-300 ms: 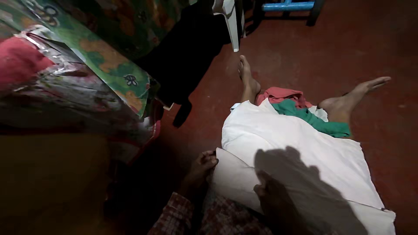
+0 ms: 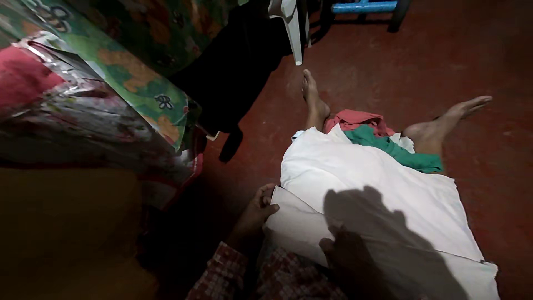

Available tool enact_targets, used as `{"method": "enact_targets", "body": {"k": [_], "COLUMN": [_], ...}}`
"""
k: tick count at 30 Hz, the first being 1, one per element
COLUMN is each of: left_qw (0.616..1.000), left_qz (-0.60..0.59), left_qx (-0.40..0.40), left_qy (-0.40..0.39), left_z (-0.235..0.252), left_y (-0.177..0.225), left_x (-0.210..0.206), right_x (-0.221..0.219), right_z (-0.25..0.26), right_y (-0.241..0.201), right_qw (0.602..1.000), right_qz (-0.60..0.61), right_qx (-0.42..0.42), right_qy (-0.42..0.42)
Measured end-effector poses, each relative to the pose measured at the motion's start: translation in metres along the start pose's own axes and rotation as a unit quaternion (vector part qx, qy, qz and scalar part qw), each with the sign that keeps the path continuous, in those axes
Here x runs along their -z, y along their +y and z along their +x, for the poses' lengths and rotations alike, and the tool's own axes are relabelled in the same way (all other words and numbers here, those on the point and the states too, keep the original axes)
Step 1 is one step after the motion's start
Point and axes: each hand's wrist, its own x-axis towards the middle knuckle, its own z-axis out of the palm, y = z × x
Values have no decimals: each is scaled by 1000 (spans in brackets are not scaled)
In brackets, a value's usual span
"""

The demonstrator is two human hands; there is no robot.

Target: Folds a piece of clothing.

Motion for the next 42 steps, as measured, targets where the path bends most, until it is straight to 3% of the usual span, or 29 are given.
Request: {"method": "enact_targets", "body": {"k": [3, 4, 5, 6, 8, 12, 14, 17, 20, 26, 30, 34, 36, 40, 42], "left_qw": [997, 996, 994, 991, 978, 964, 975, 985, 989, 990, 969, 947, 955, 963, 968], "left_qz": [58, 67, 80, 102, 177, 249, 219, 170, 143, 114, 233, 296, 256, 156, 130], "left_qx": [44, 56, 65, 74, 91, 71, 30, -2, -16, 42, 58, 105, 144, 186, 169], "left_qy": [-21, -26, -31, -36, -58, -54, -24, 14, 43, 66, 57, 68, 31, -120, -129], "left_z": [4, 3, 2, 2, 4, 22, 40, 78, 124, 187, 203, 213, 222, 210, 205], "left_y": [-1, -1, -1, -1, 1, 19, 33, 55, 64, 61, 71, 89, 93, 116, 120], "left_x": [1, 1, 1, 2, 5, 21, 24, 15, -3, -44, -55, -53, -43, -41, -39], "right_x": [-6, 25, 86, 132, 183, 150, 129, 106, 108, 126, 125, 125, 128, 144, 153], "right_z": [-7, -11, -11, -9, -11, 4, 19, 23, 24, 46, 51, 55, 56, 56, 49], "right_y": [0, -17, -46, -65, -83, -18, 43, 149, 214, 255, 267, 282, 285, 287, 286], "right_qw": [992, 997, 996, 987, 977, 937, 925, 931, 936, 946, 955, 962, 964, 967, 958], "right_qz": [-26, -5, 44, 81, 112, 173, 153, 54, 7, -29, -35, -12, -16, 17, 84], "right_qx": [46, 10, -67, -124, -182, -221, -237, -142, -128, -215, -237, -217, -213, -219, -222], "right_qy": [111, 81, -39, -70, 23, 209, 254, 331, 329, 239, 174, 167, 157, 131, 160]}}
